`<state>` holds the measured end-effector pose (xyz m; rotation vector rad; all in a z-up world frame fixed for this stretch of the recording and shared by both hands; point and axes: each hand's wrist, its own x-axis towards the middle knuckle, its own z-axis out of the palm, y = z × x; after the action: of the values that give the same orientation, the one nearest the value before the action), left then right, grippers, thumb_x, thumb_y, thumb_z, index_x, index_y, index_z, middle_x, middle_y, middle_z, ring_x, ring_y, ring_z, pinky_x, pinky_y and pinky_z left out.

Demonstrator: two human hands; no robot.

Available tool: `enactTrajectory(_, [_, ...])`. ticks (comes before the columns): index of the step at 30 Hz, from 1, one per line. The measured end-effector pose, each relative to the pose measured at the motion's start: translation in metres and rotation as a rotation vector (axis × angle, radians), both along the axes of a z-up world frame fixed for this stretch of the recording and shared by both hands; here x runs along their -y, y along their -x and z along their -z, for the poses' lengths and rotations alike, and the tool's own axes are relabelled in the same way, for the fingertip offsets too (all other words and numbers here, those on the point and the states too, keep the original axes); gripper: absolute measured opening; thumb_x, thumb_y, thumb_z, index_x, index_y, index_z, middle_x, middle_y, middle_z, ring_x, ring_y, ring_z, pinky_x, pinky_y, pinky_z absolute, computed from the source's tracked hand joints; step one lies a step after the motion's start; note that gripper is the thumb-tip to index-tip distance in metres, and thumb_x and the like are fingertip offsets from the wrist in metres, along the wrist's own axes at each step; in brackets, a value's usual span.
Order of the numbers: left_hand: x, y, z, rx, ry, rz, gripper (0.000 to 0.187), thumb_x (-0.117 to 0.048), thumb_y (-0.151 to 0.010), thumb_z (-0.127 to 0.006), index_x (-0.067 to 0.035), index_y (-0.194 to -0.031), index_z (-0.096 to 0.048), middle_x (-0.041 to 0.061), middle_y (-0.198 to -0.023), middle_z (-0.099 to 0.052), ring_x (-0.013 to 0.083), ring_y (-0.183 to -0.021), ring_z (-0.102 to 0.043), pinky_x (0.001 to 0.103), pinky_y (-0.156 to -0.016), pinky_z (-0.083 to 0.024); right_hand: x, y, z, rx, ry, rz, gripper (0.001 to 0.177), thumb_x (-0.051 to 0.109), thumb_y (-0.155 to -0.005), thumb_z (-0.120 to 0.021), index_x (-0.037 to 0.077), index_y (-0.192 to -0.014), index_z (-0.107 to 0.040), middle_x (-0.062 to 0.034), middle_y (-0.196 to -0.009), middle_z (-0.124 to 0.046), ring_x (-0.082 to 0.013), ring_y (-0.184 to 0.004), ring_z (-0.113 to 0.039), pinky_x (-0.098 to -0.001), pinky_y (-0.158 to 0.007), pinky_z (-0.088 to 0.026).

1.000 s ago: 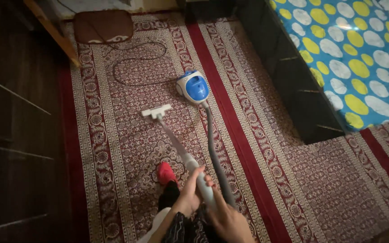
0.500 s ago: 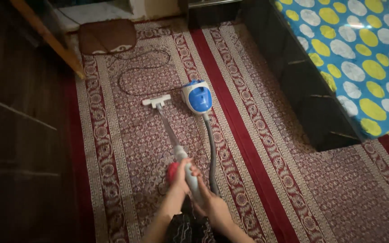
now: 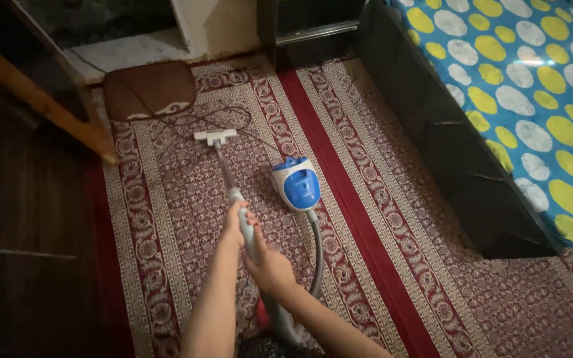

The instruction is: Vacuuming the carpet in a bedroom.

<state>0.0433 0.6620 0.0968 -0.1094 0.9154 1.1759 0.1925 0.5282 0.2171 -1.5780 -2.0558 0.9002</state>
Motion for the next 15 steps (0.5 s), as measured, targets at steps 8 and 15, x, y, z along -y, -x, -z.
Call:
enactTrajectory(8, [0.014,0.012,0.011,-0.126,-0.012,0.011,0.021,-0.03,-0.084,-0.068,-0.017,-0.085,-0.051,-0.001,-0.058,-0.048,0.0139,-0.044,-0.046,0.033,-0.047,-0.044,0.002,0.016,0.007,0.017,0.177,0.018,0.093,0.037,-0.093,-0.064,0.014,-0.164,-0.009,-0.0294,-0.095,-0.073,-0.0472,-0.079,-0.07,-0.0567,-0.075,-0.055])
enactTrajectory(15, [0.154,-0.052,0.013,-0.061,0.054,-0.11,0.023,-0.027,-0.084,-0.07,-0.015,-0.083,-0.051,0.0,-0.059,-0.047,0.0149,-0.046,-0.047,0.032,-0.046,-0.042,0.119,-0.057,0.016,-0.009,0.105,-0.141,0.1,0.035,-0.092,-0.066,0.011,-0.163,0.001,-0.0315,-0.101,-0.07,-0.051,-0.075,-0.068,-0.0592,-0.066,-0.055])
